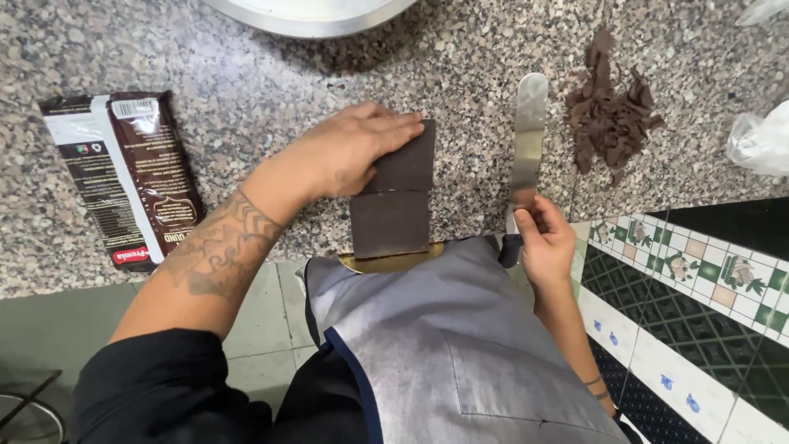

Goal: The person scrapes a block of chocolate with a metal spatula to create shavings on a counter, then repeats the process with a second block of chocolate.

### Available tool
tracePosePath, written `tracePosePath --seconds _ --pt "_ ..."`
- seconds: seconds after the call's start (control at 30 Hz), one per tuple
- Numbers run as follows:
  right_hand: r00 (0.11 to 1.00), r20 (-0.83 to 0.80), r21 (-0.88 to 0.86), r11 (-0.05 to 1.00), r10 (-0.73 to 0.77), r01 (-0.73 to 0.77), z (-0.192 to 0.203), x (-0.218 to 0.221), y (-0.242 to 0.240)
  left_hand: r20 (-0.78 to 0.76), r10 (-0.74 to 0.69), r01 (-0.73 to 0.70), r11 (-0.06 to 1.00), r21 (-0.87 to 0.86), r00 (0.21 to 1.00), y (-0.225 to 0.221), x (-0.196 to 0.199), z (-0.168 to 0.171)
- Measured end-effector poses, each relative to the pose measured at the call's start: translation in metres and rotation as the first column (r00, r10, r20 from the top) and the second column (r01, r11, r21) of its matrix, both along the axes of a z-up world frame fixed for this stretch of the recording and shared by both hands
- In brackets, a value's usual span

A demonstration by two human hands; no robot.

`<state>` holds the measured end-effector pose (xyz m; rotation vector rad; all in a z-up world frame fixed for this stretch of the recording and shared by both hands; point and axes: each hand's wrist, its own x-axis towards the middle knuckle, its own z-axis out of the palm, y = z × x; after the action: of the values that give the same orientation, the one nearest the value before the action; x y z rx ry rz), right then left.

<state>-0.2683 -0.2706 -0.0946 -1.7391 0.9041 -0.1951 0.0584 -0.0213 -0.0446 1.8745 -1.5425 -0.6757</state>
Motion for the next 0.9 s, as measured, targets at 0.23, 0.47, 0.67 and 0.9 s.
tracePosePath --seconds 0.23,0.47,0.67,0.9 --pt "0.999 0.038 0.037 0.999 0.027 -0.028 -0.003 0.004 0.007 -0.006 0.078 -0.078 0.997 -0.001 0.997 0.013 -0.002 0.012" --pt "0.999 0.047 0.113 0.994 -0.009 0.004 -0.001 0.011 0.014 -0.049 0.199 -0.200 0.980 -0.016 0.979 0.014 -0.019 0.013" --pt "0.994 -0.010 0.403 0.910 0.113 -0.099 0.017 0.024 0.002 -0.413 0.527 -0.594 0.803 -0.043 0.743 0.018 -0.025 0.004" --pt "0.729 -0.121 0.217 0.735 0.674 -0.643 0.056 0.065 0.025 0.085 0.257 -0.228 0.938 -0.260 0.963 0.035 -0.028 0.055"
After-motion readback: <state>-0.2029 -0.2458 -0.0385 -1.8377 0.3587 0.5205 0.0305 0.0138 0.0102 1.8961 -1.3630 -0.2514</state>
